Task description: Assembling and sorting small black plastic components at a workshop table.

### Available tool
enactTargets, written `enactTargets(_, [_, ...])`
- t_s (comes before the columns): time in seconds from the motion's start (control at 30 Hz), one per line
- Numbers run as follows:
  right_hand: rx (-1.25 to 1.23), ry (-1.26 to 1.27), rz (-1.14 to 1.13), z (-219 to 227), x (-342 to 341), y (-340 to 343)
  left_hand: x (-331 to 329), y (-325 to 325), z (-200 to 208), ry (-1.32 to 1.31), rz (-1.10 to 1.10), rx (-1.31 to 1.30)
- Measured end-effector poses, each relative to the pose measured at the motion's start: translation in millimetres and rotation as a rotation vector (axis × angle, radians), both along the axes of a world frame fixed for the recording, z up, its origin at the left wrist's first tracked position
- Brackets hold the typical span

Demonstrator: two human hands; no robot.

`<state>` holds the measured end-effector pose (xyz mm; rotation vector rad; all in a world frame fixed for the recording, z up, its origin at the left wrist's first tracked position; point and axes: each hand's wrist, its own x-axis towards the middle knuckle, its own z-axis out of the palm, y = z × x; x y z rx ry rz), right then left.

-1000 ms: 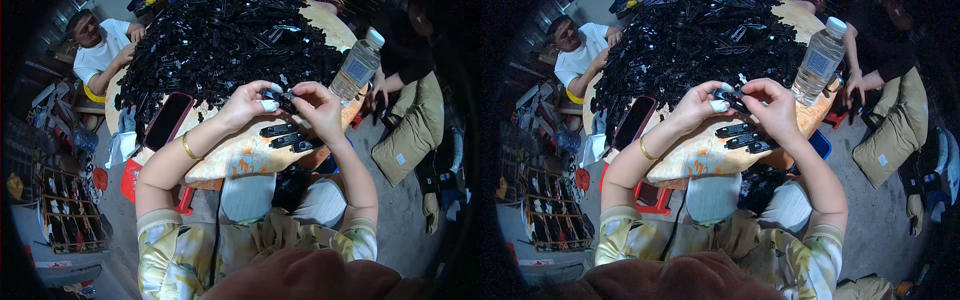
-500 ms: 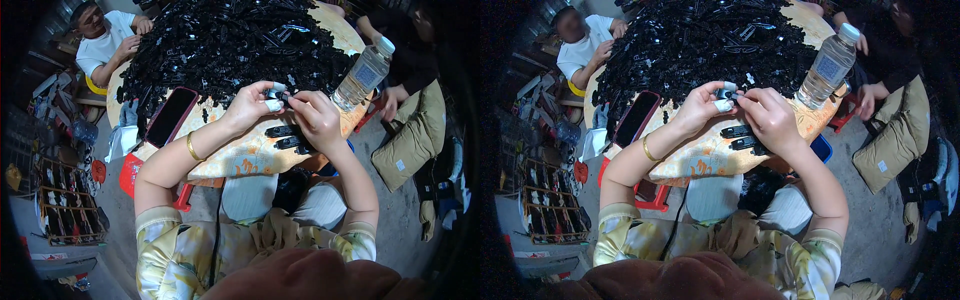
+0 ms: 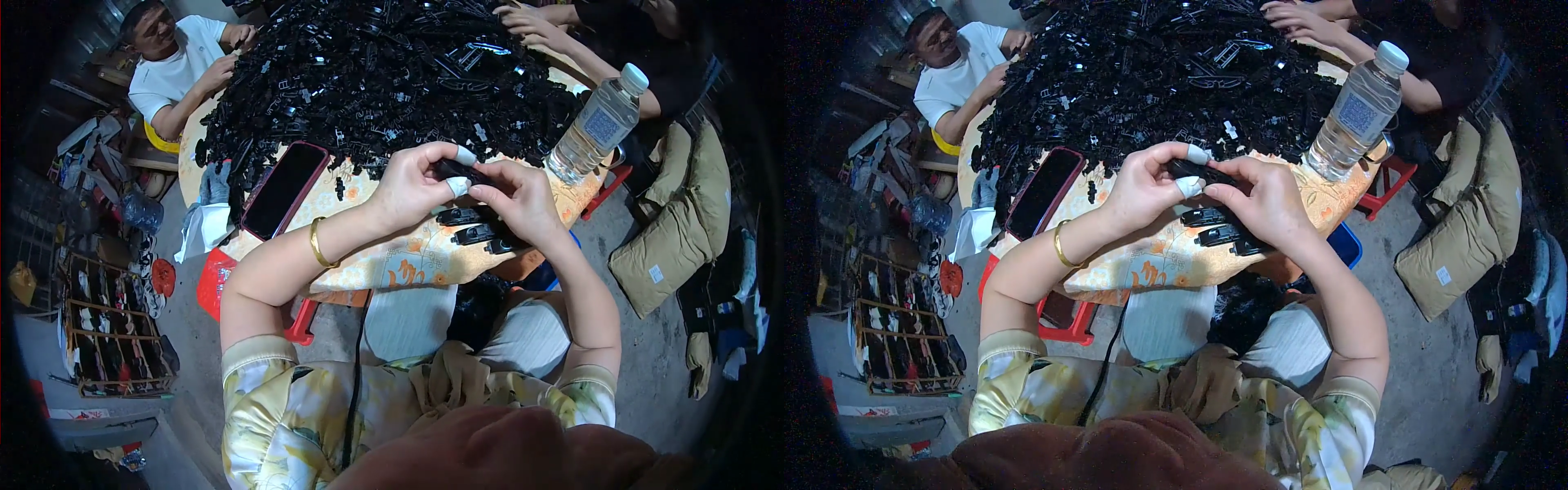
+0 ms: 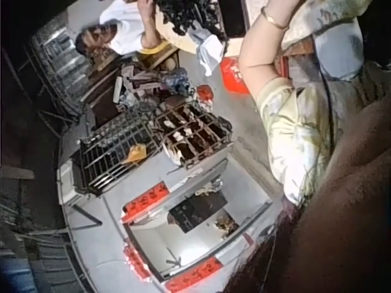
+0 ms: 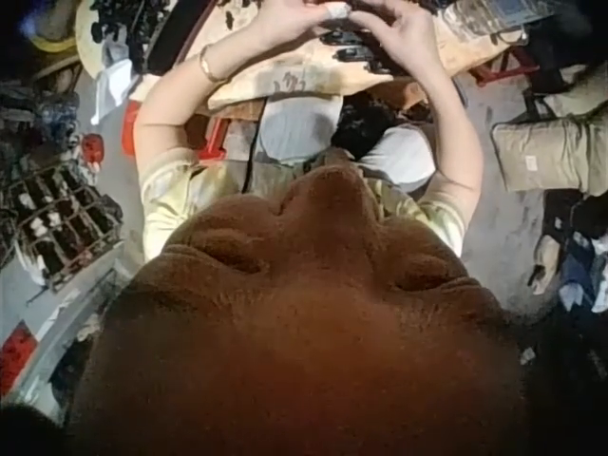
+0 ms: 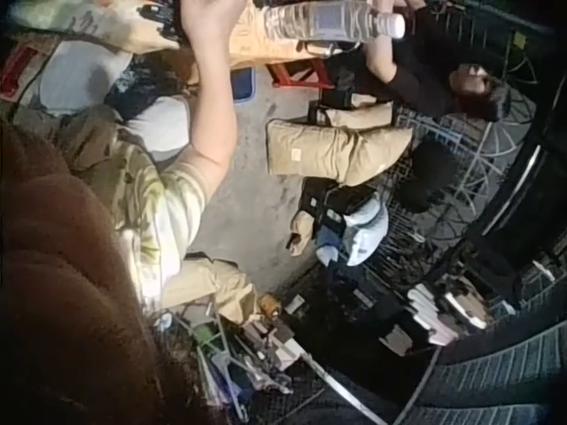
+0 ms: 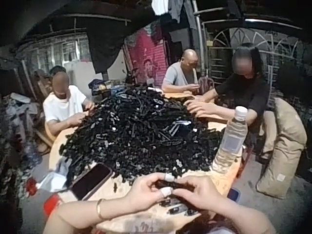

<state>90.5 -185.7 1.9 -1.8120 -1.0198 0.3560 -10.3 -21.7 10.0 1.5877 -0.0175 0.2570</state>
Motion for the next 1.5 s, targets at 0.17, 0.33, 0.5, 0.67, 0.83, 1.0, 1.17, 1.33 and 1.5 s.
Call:
enactTargets(0.17, [-0.275,-0.127,0.068,14.3,6.1,-2.3,11.3,23.5,-9.5,0.117,-0.103,0.327])
enactTargets(0.33, [-0.157,-0.245,0.265,-2.1,20.1,1.3,42.9,47.9,33.9,-0.297,0.455,1.262])
enactTargets(0.5, [0.027,-0.571,-0.078,-9.5,23.2,23.0,93.1,66.9,29.5,-0.036,0.568,1.459])
enactTargets(0.67, [-0.095,-0.764,-0.09,-16.7,24.9,37.6,104.0,72.6,21.2,-0.045,0.534,1.566])
enactTargets(0.83, [-0.035,-0.786,-0.11,-17.1,21.9,33.2,89.3,78.4,23.6,-0.254,0.658,1.31])
enactTargets(1.0, [0.109,-0.593,-0.152,-15.1,20.6,32.1,55.2,84.0,35.9,0.022,0.411,0.105])
enactTargets(1.17, [0.395,-0.593,-0.135,-5.7,18.1,22.9,24.5,55.4,29.0,0.156,0.172,0.073])
enactTargets(1.33, [0.447,-0.693,-0.15,9.4,5.1,18.6,17.0,35.1,14.0,0.211,-0.029,0.105])
enactTargets(1.5, [0.452,-0.841,-0.046,5.6,8.0,15.1,12.8,23.4,12.2,0.218,-0.045,0.193])
